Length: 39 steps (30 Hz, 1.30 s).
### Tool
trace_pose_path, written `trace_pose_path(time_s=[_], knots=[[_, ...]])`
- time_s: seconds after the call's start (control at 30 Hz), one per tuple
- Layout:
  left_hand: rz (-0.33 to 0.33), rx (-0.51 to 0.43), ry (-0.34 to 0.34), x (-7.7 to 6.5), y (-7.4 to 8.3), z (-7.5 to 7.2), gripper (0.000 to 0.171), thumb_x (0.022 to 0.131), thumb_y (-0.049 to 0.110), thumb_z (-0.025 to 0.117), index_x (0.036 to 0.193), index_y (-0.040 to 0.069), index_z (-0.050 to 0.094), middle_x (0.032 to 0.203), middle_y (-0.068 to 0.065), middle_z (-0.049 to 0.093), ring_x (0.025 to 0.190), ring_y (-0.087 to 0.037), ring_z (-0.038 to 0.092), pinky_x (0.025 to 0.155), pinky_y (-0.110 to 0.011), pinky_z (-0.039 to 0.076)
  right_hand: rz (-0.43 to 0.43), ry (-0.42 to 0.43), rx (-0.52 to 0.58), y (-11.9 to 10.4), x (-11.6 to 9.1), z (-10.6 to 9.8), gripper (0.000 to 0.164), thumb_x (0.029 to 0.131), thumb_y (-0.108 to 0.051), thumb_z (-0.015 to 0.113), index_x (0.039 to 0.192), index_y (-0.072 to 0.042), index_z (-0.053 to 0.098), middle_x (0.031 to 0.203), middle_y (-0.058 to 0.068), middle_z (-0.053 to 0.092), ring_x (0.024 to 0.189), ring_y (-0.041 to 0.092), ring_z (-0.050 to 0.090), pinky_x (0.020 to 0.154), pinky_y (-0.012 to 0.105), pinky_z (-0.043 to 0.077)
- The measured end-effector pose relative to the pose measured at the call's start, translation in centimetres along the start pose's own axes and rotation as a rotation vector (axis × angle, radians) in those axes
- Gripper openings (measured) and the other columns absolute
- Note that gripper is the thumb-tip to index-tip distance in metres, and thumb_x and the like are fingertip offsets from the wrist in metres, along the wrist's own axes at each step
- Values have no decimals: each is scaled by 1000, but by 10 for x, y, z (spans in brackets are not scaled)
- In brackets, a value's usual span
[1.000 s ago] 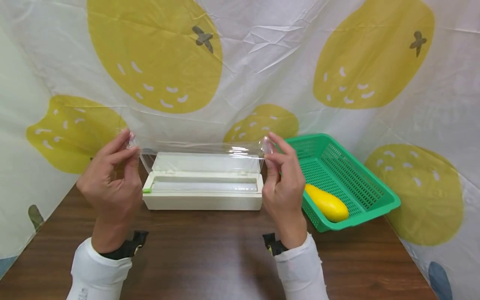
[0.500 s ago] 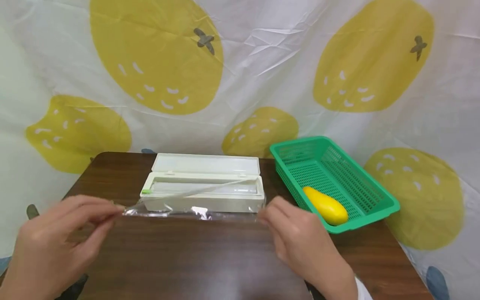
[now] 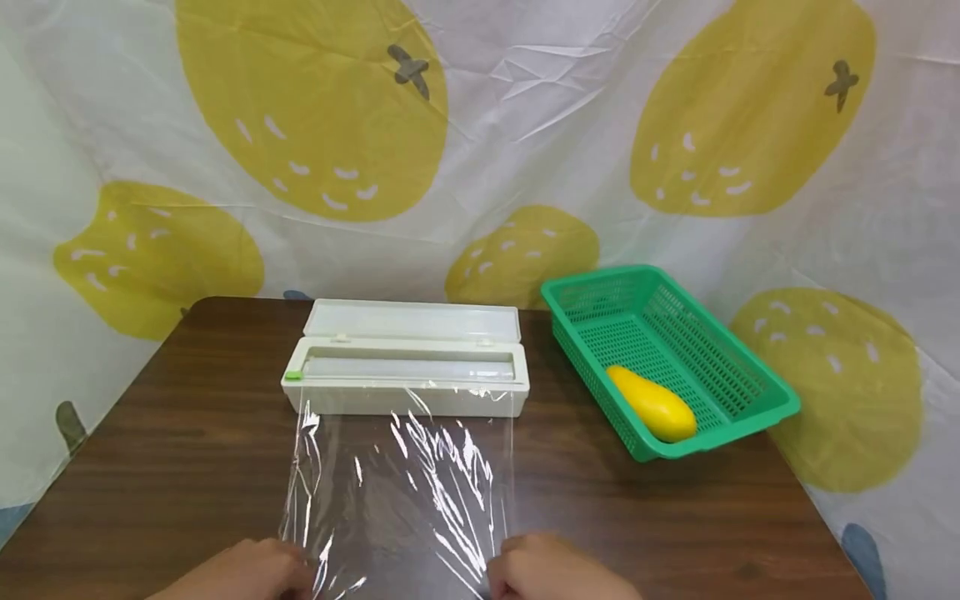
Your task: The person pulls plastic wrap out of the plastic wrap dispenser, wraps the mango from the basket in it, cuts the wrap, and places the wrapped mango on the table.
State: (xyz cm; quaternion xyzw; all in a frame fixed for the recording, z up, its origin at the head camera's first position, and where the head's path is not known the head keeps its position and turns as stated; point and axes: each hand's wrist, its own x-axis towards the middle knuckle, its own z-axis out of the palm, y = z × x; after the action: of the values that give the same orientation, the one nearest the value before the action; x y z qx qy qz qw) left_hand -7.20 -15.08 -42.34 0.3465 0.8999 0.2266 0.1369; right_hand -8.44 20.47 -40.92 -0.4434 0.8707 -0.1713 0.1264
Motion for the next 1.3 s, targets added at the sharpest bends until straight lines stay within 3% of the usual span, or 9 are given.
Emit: trace_pose_path(time_s=[0.33, 0.5, 0.57, 0.67, 0.77, 0.87, 0.97, 1.07, 1.3], knots=[[10, 84, -16, 8, -15, 15, 19, 69, 16, 75, 55, 16, 62, 50, 9, 57, 47, -1, 42, 41, -23, 42, 73, -34, 88, 12, 3, 25, 11, 76, -14, 73, 70, -20, 66, 53, -16, 55, 46, -10, 42, 41, 8, 38], [-49, 41, -38, 4, -14, 8, 15, 68, 16, 76, 56, 17, 66, 52, 7, 63, 46, -2, 47, 40, -25, 45, 118, -23, 138, 9, -3, 10, 10, 81, -19, 74, 74, -23, 69, 59, -17, 61, 52, -9, 49, 46, 11, 45], [-56, 9, -24, 3, -10, -1, 15, 69, 15, 76, 59, 19, 66, 53, 10, 60, 47, -1, 46, 41, -24, 44, 115, 77, 144, 8, -9, -10, 10, 85, -23, 75, 77, -23, 68, 65, -17, 64, 56, -6, 53, 50, 14, 50], [-91, -77, 4, 4, -3, -19, 17, 81, 21, 75, 67, 22, 65, 55, 14, 55, 48, -1, 46, 44, -23, 44, 129, 351, 52, 12, -24, -59, 13, 86, -23, 76, 81, -25, 65, 68, -17, 63, 59, -3, 54, 51, 18, 51], [-105, -93, 129, 9, 7, -34, 17, 88, 32, 72, 75, 25, 64, 60, 16, 56, 54, 0, 49, 50, -23, 49, 152, 628, -147, 25, -35, -120, 18, 81, -13, 80, 81, -21, 64, 67, -11, 62, 58, 2, 54, 49, 20, 51], [-91, -50, 340, 14, 15, -40, 16, 89, 28, 72, 76, 26, 62, 67, 18, 57, 61, 1, 50, 55, -24, 52, 239, 733, -232, 51, -35, -178, 11, 82, -10, 78, 85, -10, 67, 73, 1, 69, 64, 11, 61, 55, 26, 55], [-32, -32, 500, 19, 18, -38, 18, 87, 21, 74, 76, 26, 60, 70, 18, 59, 64, 2, 51, 56, -24, 52, 376, 639, -200, 85, -26, -220, 19, 90, -19, 71, 97, -2, 66, 89, 14, 72, 80, 25, 66, 70, 41, 56], [19, -50, 546, 24, 18, -36, 20, 86, 17, 75, 77, 26, 60, 71, 18, 60, 65, 2, 53, 55, -24, 52, 522, 428, -181, 120, -16, -241, 35, 93, -30, 66, 110, 1, 63, 103, 21, 70, 93, 34, 63, 79, 53, 51], [60, -69, 557, 30, 14, -32, 12, 86, 14, 74, 81, 21, 66, 77, 14, 68, 72, 2, 61, 60, -31, 58, 662, 16, -179, 177, -12, -223, 69, 85, -47, 72, 127, 6, 58, 120, 30, 66, 106, 43, 59, 88, 60, 51]])
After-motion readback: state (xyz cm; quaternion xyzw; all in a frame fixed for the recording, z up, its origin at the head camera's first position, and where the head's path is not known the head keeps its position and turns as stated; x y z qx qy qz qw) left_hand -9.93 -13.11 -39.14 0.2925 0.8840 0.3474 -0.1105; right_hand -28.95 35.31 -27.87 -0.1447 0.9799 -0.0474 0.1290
